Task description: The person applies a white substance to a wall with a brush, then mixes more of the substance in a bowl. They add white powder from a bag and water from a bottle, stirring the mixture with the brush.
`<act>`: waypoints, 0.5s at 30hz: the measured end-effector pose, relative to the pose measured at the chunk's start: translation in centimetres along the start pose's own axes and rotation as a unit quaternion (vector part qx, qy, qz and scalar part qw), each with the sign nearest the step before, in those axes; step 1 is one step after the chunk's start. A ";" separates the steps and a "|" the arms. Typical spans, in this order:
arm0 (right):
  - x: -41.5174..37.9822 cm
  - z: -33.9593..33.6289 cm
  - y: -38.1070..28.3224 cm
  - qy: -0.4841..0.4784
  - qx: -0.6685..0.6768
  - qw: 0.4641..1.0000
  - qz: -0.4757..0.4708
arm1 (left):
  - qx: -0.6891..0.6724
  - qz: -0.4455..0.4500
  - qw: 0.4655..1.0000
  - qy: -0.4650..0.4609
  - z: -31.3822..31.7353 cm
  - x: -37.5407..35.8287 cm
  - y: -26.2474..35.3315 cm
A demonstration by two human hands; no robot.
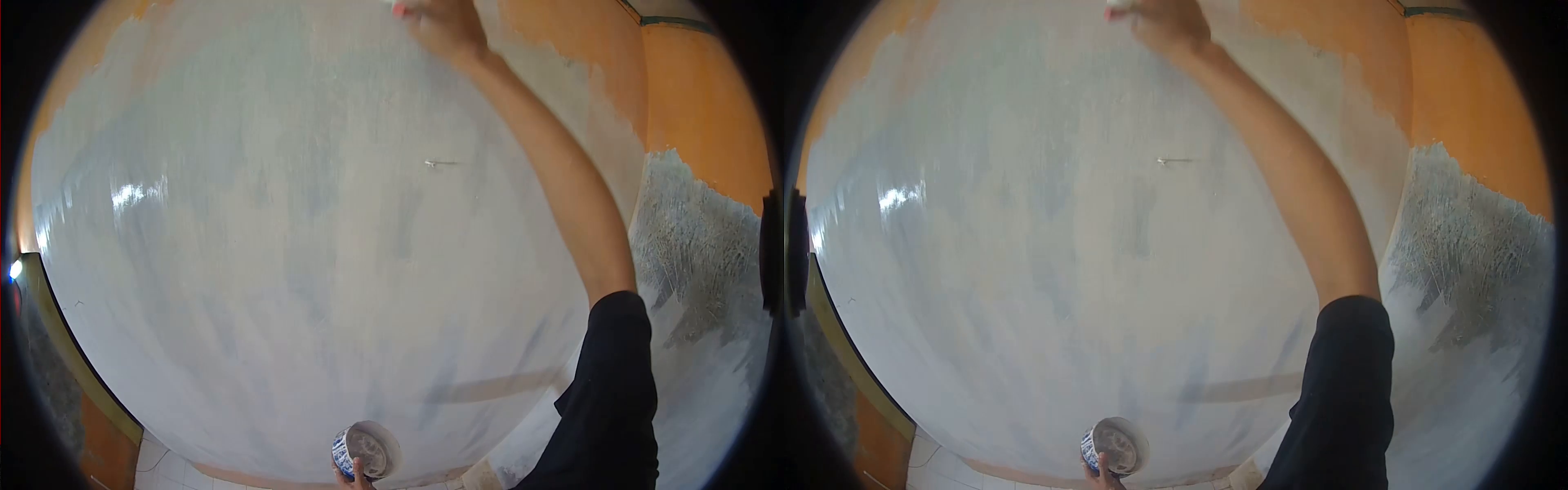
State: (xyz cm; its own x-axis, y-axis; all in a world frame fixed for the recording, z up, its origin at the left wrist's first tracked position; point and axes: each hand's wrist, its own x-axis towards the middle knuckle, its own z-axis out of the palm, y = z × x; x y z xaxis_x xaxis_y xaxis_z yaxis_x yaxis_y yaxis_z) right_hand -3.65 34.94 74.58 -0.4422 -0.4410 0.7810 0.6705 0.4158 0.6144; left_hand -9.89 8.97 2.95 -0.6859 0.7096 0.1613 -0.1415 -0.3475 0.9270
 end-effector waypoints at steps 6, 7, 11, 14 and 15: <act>-16.9 -4.8 -12.4 -0.077 0.137 0.977 -0.144 | -0.092 -0.151 0.983 0.054 -0.8 1.5 0.4; -16.5 -5.8 -13.0 -0.073 0.133 0.977 -0.148 | -0.095 -0.159 0.981 0.060 -0.8 1.7 0.6; -9.4 -6.8 -9.1 -0.337 0.340 0.877 0.042 | -0.097 -0.167 0.979 0.063 -0.6 1.5 1.1; 2.0 -4.9 3.1 -0.293 0.373 0.865 0.164 | -0.067 -0.138 0.988 0.016 -0.3 2.2 1.1; 4.2 -5.2 4.8 -0.245 0.288 0.918 0.120 | -0.056 -0.135 0.989 0.002 -0.3 1.7 0.8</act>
State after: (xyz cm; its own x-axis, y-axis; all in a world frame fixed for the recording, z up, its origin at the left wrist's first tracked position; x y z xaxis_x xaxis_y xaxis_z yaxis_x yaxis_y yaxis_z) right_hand 0.84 30.93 80.17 -0.6324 0.0699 0.7715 0.4196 0.8681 0.2653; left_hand -11.40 9.72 3.87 -0.6155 0.7831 -0.0893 -0.3982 -0.2112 0.8926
